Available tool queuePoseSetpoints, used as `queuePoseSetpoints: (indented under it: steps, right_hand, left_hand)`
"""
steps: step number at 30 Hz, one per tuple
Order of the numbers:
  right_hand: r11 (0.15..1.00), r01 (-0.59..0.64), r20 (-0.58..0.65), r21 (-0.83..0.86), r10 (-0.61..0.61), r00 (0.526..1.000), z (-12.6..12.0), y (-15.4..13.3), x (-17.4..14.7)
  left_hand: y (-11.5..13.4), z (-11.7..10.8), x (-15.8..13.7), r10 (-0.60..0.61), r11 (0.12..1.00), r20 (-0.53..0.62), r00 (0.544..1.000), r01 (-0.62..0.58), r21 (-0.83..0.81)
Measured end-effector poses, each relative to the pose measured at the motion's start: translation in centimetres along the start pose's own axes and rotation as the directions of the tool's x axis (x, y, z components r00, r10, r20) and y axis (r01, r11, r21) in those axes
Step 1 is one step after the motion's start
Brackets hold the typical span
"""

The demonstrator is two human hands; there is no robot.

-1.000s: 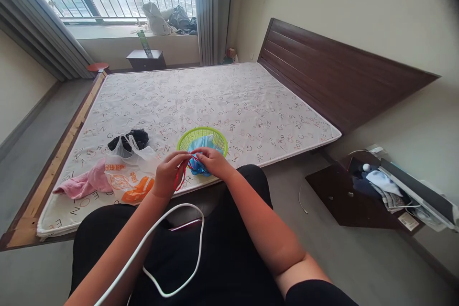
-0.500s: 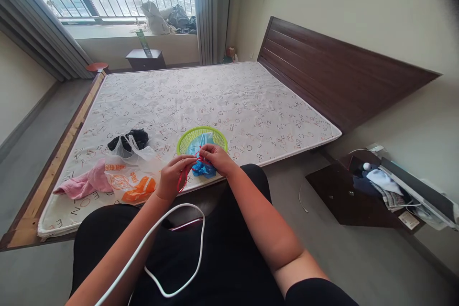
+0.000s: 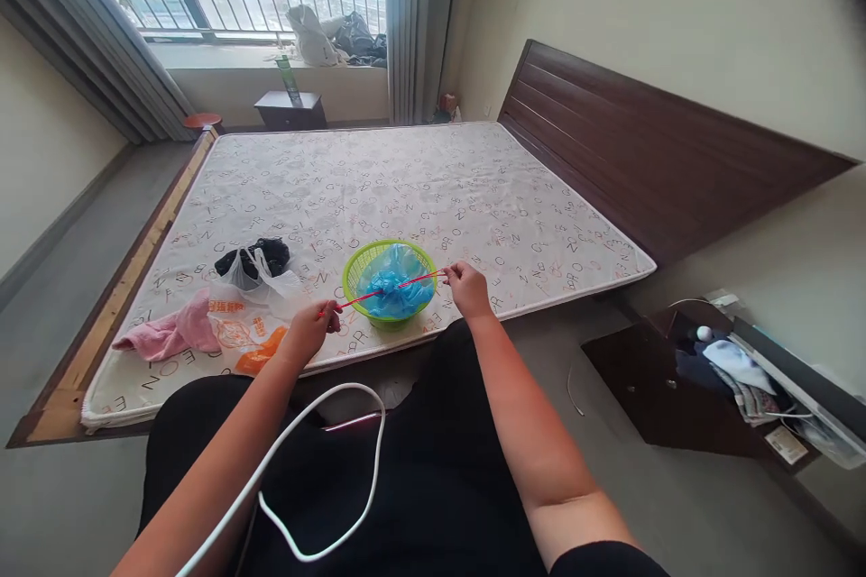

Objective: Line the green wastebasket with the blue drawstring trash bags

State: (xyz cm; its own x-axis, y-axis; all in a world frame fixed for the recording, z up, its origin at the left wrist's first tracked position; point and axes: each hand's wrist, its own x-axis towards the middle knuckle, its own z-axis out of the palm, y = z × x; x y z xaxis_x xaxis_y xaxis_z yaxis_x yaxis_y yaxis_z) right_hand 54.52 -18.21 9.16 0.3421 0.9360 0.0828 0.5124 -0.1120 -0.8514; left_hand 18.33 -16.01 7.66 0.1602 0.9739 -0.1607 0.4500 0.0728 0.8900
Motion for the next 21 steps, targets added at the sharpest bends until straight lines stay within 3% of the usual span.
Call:
queuePoseSetpoints:
  steps: [3, 5, 6, 9, 11, 13, 17, 19, 21]
  right_hand:
    - [0.990, 0.028, -0.128, 0.136, -0.010, 0.992, 1.2, 0.1, -1.8]
    - [0.990, 0.141, -0.200, 0.021, -0.134, 0.971, 2.2, -0.5, -3.4]
    - [0.974, 0.208, -0.172, -0.088, -0.221, 0.960, 2.8, -0.9, -4.3]
    - [0.845, 0.394, 0.135, -0.361, -0.370, 0.919, 5.0, -2.2, -6.0]
    - [0.800, 0.454, 0.331, -0.392, -0.338, 0.881, 6.3, -3.0, -5.8]
    - [0.838, 0.418, 0.374, -0.352, -0.283, 0.883, 6.6, -4.0, -4.3]
    - [0.946, 0.259, 0.088, -0.194, -0.246, 0.965, 4.8, -8.8, 1.9]
    - [0.973, 0.220, -0.039, -0.075, -0.223, 0.974, 3.6, -13.0, 5.4]
    - [0.970, 0.192, -0.070, 0.152, -0.183, 0.981, 3.1, -17.9, 8.4]
  left_hand:
    - [-0.4, 0.5, -0.5, 0.005, 0.992, 0.054, 0.999, 0.002, -0.122]
    - [-1.0, 0.4, -1.0, -0.010, 0.984, 0.094, 0.996, 0.026, -0.175]
    - [-1.5, 0.2, -1.2, -0.017, 0.980, 0.114, 0.993, 0.039, -0.193]
    - [-3.8, -0.3, -1.8, -0.035, 0.975, 0.154, 0.987, 0.067, -0.211]
    - [-5.6, -0.6, -2.1, -0.051, 0.976, 0.186, 0.981, 0.089, -0.197]
    - [-7.3, -1.0, -2.1, -0.062, 0.985, 0.222, 0.973, 0.095, -0.141]
    - [-9.7, -2.2, -1.3, -0.056, 0.995, 0.126, 0.990, 0.045, 0.085]
    - [-10.5, -3.2, -0.6, -0.062, 0.988, 0.004, 0.998, 0.061, 0.142]
    - [-11.3, -4.3, 0.3, -0.080, 0.981, -0.107, 0.991, 0.097, 0.171]
